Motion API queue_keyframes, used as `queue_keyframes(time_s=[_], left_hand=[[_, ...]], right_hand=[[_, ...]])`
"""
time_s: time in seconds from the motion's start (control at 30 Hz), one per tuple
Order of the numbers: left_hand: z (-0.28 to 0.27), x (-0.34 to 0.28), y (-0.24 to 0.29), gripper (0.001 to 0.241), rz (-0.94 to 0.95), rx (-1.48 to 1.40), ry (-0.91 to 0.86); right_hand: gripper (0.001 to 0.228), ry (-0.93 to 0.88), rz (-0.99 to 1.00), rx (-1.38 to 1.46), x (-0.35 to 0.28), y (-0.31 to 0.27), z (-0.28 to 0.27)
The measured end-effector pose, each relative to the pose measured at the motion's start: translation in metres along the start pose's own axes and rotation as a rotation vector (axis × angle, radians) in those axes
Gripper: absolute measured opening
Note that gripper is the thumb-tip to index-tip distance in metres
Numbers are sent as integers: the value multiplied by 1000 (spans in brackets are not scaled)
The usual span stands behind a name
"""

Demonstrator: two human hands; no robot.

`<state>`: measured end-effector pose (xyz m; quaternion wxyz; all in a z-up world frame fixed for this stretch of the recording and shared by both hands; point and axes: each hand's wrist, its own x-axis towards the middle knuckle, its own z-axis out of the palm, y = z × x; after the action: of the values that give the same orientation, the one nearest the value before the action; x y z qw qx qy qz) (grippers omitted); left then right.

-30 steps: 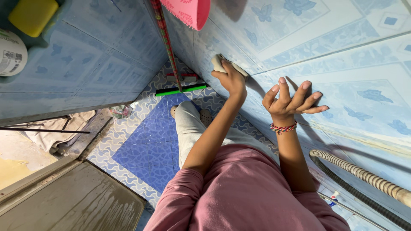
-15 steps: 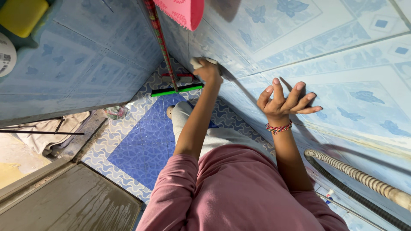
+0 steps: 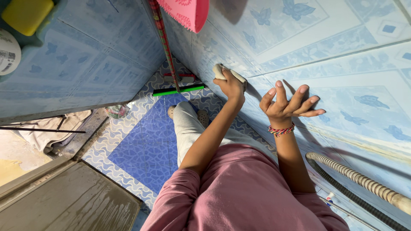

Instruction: The person wipes a blue-tiled wall with a cloth, moving around a water tap and a mounted shelf.

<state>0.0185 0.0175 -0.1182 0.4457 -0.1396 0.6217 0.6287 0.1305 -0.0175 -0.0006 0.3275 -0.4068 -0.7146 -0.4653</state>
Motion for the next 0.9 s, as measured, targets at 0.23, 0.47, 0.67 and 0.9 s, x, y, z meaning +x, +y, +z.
queue_keyframes(time_s=[0.23,0.47,0.67,0.9], left_hand=[[-3,49,-15,51,-11,85,56],[-1,57,6,63,-256,149,161],[-5,40,13,65,-467,100,132],[-2,-24,39,51,-224,-64,-88]], right_hand=[[29,26,-3,18,3,0,2],[29,-2,-2,4,5,-2,-1],[30,5,2,3,9,-3,-3],[27,46,5,2,11,-3,1]])
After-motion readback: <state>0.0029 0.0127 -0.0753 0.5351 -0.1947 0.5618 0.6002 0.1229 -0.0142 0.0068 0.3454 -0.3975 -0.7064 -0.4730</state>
